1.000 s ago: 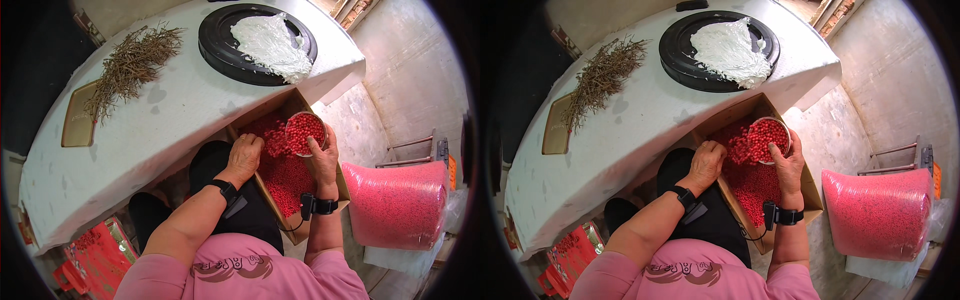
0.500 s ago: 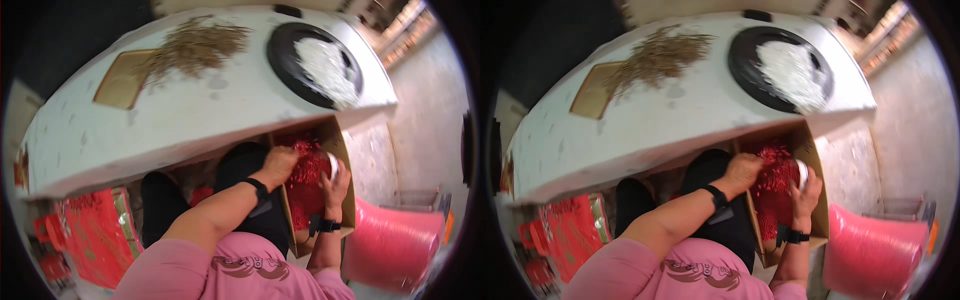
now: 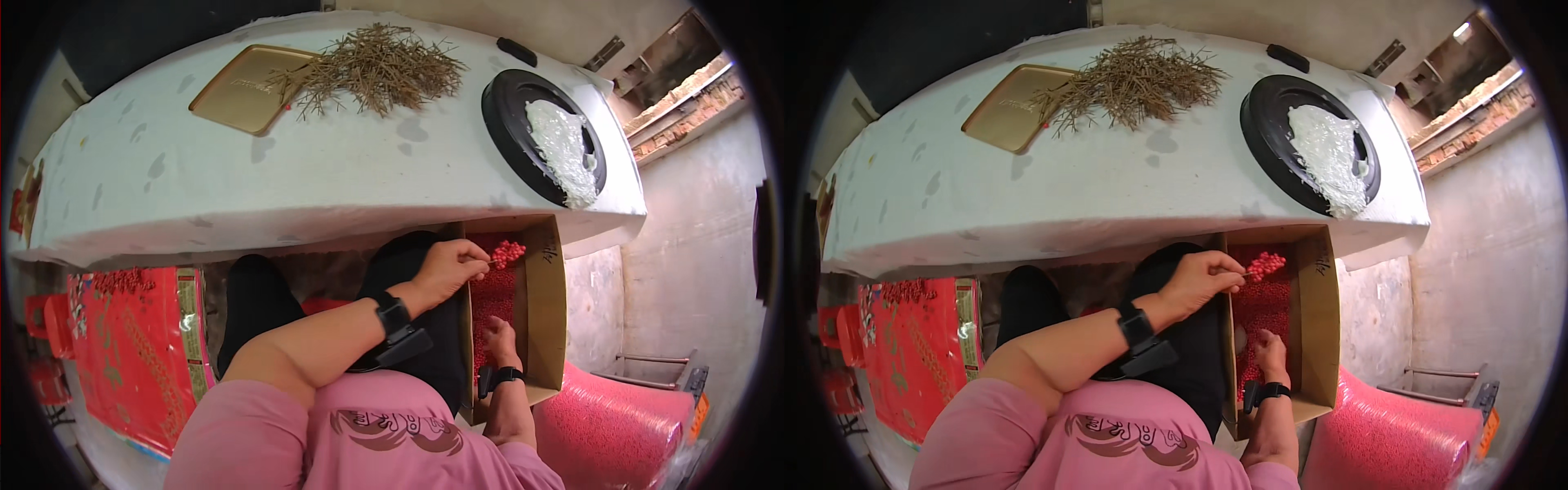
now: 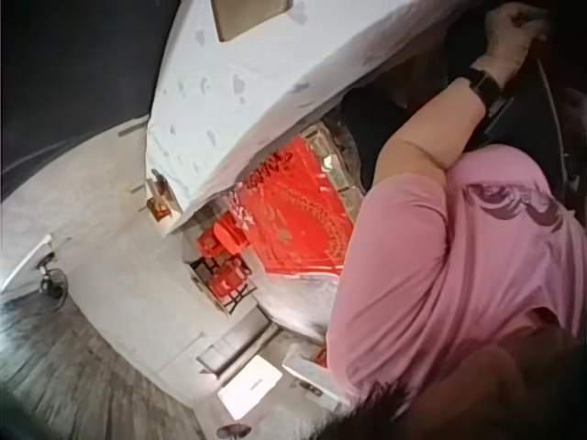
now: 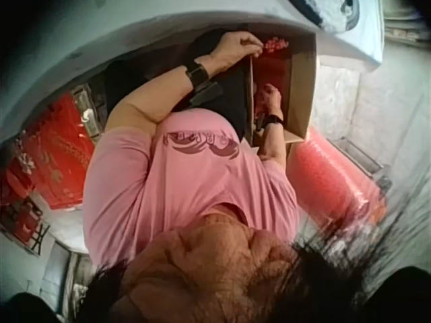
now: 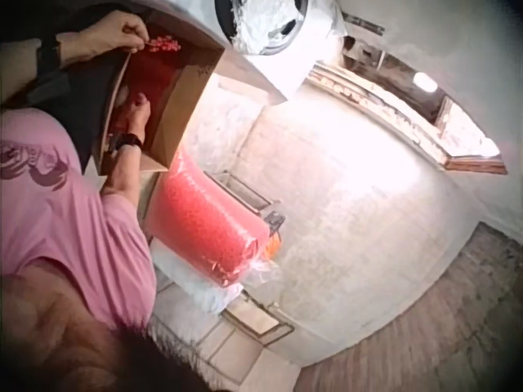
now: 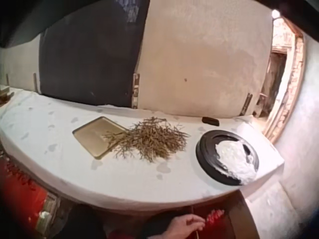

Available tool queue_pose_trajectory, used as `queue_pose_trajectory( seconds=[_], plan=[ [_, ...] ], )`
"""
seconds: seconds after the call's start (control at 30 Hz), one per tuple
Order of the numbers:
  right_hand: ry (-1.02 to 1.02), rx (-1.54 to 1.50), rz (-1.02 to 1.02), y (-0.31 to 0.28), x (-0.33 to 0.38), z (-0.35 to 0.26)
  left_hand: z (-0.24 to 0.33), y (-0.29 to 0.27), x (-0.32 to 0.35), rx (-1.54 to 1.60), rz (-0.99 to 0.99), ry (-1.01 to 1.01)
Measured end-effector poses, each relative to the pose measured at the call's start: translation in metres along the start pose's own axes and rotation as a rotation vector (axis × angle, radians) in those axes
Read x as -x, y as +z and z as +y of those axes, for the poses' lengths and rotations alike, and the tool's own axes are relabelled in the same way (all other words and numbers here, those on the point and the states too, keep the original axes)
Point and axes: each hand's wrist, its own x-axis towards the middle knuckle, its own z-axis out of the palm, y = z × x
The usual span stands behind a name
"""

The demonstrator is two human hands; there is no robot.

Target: Assembling decorative berry stems by dipping branches into glue and then into a box of red beads.

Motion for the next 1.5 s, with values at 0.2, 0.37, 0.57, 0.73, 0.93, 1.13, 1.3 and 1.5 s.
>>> queue_pose_trajectory(
  seconds=[0.2,0.37,0.57,0.73,0.93,1.13,1.3,1.5],
  plan=[
    [-0.365,0.564,-0.043,-0.039,0.006,-0.006,0.052,-0.042,0.053,0.292,0.02,0.073],
    [-0.503,0.312,0.22,-0.062,0.008,-0.018,0.098,-0.095,0.137,0.286,0.195,0.303],
    [-0.391,0.826,0.176,-0.083,0.045,-0.106,0.149,-0.174,0.293,0.135,0.707,0.486],
    [-0.863,0.594,0.636,-0.071,0.063,-0.22,0.166,-0.233,0.425,-0.161,1.213,0.619],
    [-1.357,0.71,0.635,-0.012,0.108,-0.409,0.16,-0.348,0.545,-0.506,1.74,0.429],
    [-1.684,0.514,0.21,0.056,0.085,-0.489,0.134,-0.467,0.591,-0.618,1.933,0.245],
    [-1.608,0.548,0.141,0.077,0.082,-0.5,0.099,-0.486,0.583,-0.376,1.968,0.474],
    [-1.618,0.477,0.087,0.084,0.088,-0.511,0.105,-0.464,0.56,-0.377,1.885,0.539]
  ],
)
